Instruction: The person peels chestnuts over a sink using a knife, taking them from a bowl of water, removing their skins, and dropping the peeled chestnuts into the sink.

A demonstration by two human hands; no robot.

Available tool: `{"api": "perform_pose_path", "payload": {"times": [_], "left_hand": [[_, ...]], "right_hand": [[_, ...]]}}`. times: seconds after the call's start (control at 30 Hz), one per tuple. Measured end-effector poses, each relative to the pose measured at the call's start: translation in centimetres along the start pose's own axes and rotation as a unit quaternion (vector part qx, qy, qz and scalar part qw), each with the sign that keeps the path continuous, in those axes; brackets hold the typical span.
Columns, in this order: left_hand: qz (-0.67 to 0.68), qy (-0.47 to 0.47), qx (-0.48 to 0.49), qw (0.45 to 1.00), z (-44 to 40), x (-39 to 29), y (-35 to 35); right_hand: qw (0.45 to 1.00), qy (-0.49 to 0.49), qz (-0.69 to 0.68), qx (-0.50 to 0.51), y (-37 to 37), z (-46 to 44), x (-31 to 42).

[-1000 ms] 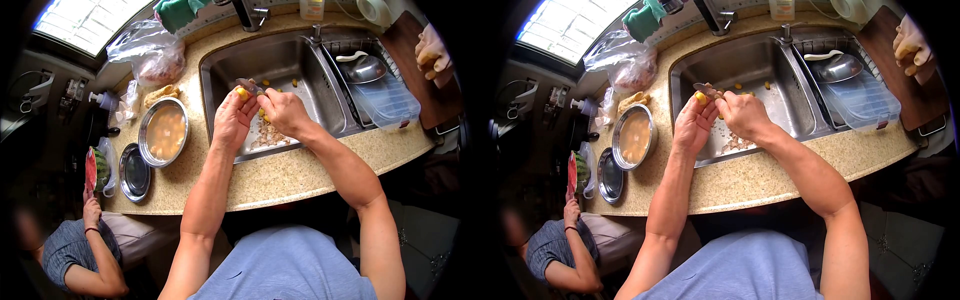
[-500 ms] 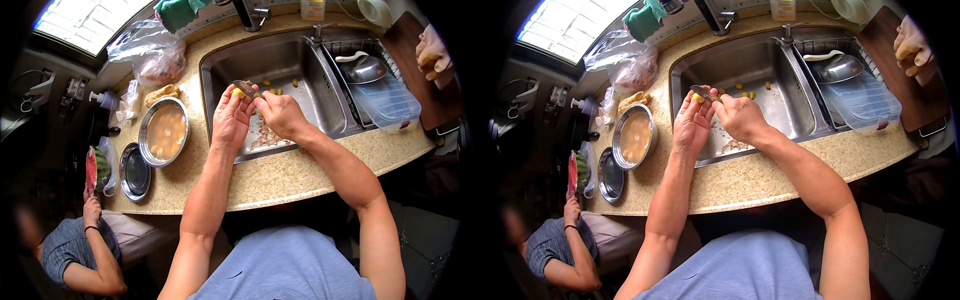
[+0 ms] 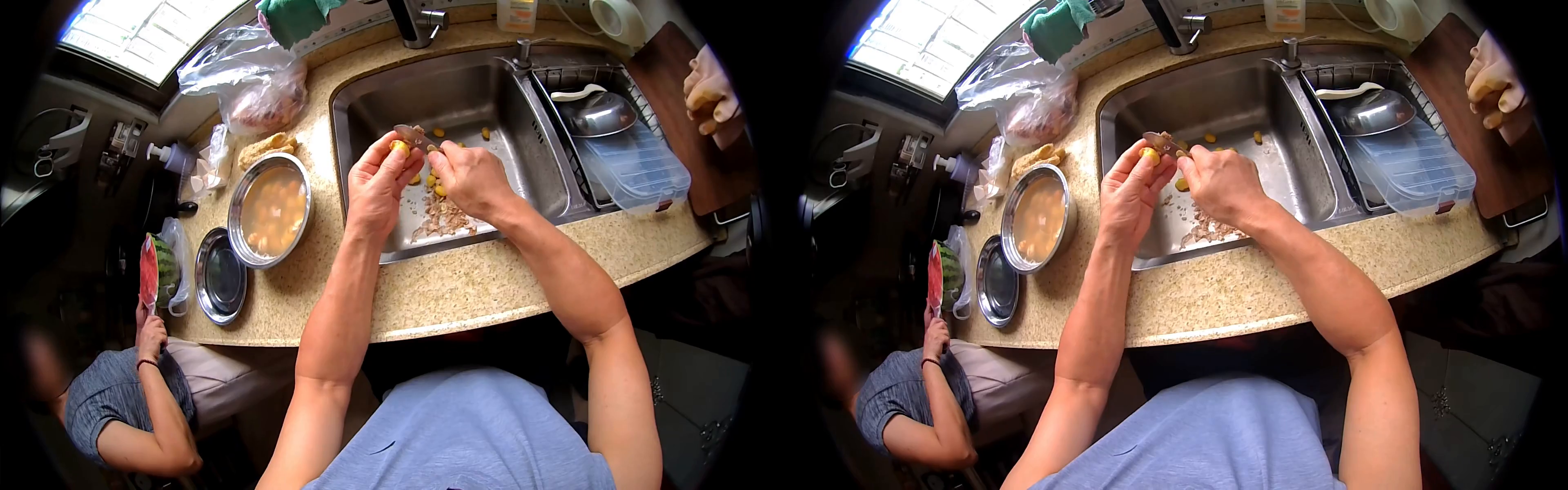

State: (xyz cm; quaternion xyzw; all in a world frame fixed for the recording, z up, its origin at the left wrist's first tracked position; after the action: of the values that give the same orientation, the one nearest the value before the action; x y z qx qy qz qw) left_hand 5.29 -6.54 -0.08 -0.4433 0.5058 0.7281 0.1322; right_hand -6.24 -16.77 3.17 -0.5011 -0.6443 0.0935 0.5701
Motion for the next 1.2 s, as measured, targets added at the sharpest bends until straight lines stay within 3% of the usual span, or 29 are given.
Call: {"api": "perform_pose_path", "payload": {"times": [0.07, 0.13, 0.23, 0.37, 0.43, 0.53, 0.63, 0.77, 0.83, 0.93, 1.2], "left_hand": [[-0.084, 0.0, -0.015, 0.996, 0.1, -0.6, 0.2], [-0.1, -0.005, 0.007, 0.995, 0.3, -1.1, 0.2], [-0.136, -0.022, 0.027, 0.99, 0.5, -1.2, 0.4], [-0.159, -0.016, 0.023, 0.987, 0.6, -1.1, 0.5], [-0.164, -0.013, 0.023, 0.986, 0.6, -1.2, 0.3], [-0.168, -0.011, 0.008, 0.986, 0.7, -1.4, 0.5], [-0.167, 0.0, 0.001, 0.986, 0.6, -1.5, 0.6], [-0.178, 0.025, -0.001, 0.984, 0.8, -1.7, 0.7], [-0.173, 0.024, -0.009, 0.985, 0.9, -1.6, 0.9], [-0.17, 0.023, -0.007, 0.985, 0.7, -1.7, 0.5], [-0.166, 0.024, -0.007, 0.986, 0.8, -1.8, 0.8]], "right_hand": [[1.0, -0.011, 0.0, -0.013, -0.6, -0.2, -0.2], [0.996, -0.083, -0.01, 0.01, -0.6, -0.4, 0.5], [0.995, -0.083, 0.052, -0.012, -0.7, -0.6, -0.1], [0.998, -0.054, 0.026, -0.02, -1.5, -0.6, -0.1], [0.993, -0.105, 0.056, -0.005, -0.9, -0.4, 0.4], [0.994, -0.065, 0.085, -0.016, -0.9, -0.6, -0.5], [0.997, -0.073, 0.024, -0.031, -1.4, -0.6, 0.0], [0.995, -0.076, 0.058, 0.005, -0.4, -0.3, -0.2], [0.997, -0.018, 0.076, 0.015, -0.6, -0.5, -1.0], [0.998, -0.052, 0.014, -0.015, -1.0, -0.4, 0.0], [0.997, -0.054, 0.056, -0.01, -1.2, -0.4, -0.1]]}}
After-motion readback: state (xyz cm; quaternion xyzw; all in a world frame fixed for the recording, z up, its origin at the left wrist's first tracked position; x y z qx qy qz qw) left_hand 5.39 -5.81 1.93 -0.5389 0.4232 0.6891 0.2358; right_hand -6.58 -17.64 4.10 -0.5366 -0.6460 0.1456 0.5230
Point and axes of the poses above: each hand's wrist, its own z-axis away from the middle knuckle, its own y-axis out of the palm, x = y × z, the point moved 7 cm from there along -z, towards the middle knuckle, and after that the axes turned 7 degrees about -y, right-handed, at the moved point
